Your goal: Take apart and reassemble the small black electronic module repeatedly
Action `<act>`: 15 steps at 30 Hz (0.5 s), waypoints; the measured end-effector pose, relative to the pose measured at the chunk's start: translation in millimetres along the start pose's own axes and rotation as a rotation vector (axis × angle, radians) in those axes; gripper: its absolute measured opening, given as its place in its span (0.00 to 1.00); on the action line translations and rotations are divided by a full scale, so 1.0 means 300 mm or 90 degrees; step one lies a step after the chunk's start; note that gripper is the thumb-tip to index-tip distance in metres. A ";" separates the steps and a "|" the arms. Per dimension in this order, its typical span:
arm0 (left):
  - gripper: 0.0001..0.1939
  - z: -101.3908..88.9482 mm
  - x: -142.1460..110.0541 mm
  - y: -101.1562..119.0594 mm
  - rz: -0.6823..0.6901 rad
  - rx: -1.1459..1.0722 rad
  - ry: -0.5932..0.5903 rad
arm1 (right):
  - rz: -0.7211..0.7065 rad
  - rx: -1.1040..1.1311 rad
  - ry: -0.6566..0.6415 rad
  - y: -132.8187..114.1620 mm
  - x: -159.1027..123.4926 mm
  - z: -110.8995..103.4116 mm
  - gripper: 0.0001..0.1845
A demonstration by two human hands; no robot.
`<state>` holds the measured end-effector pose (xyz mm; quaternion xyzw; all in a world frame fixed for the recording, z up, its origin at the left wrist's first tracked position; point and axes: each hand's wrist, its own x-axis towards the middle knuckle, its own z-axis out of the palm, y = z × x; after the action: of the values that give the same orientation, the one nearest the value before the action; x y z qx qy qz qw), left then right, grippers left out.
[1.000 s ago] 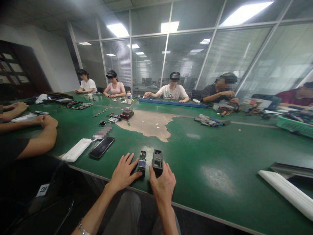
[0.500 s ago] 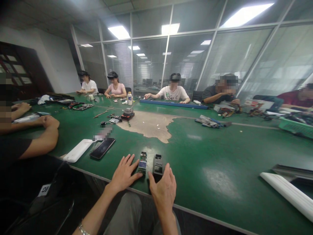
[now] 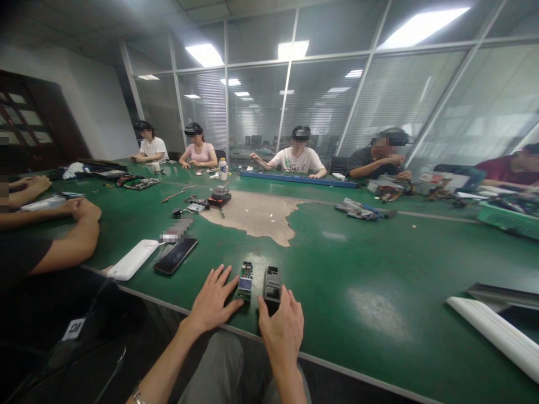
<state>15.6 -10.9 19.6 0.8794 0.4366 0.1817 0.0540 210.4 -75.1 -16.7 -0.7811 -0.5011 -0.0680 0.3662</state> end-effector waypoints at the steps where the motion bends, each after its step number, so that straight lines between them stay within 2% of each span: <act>1: 0.35 -0.001 0.000 0.000 0.000 0.001 -0.003 | 0.001 0.010 0.002 -0.001 0.003 -0.003 0.41; 6: 0.33 -0.003 0.000 0.003 -0.002 0.009 -0.012 | 0.017 0.129 0.020 -0.045 0.037 -0.040 0.36; 10: 0.31 0.001 0.001 0.002 -0.003 0.007 -0.006 | -0.002 0.172 0.017 -0.128 0.072 -0.063 0.33; 15: 0.30 0.003 0.004 -0.001 -0.005 0.006 -0.008 | -0.019 0.185 -0.013 -0.227 0.094 -0.051 0.30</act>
<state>16.3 -9.7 18.9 0.8791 0.4406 0.1736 0.0536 171.4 -48.7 42.2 -0.7129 -0.5212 0.0080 0.4691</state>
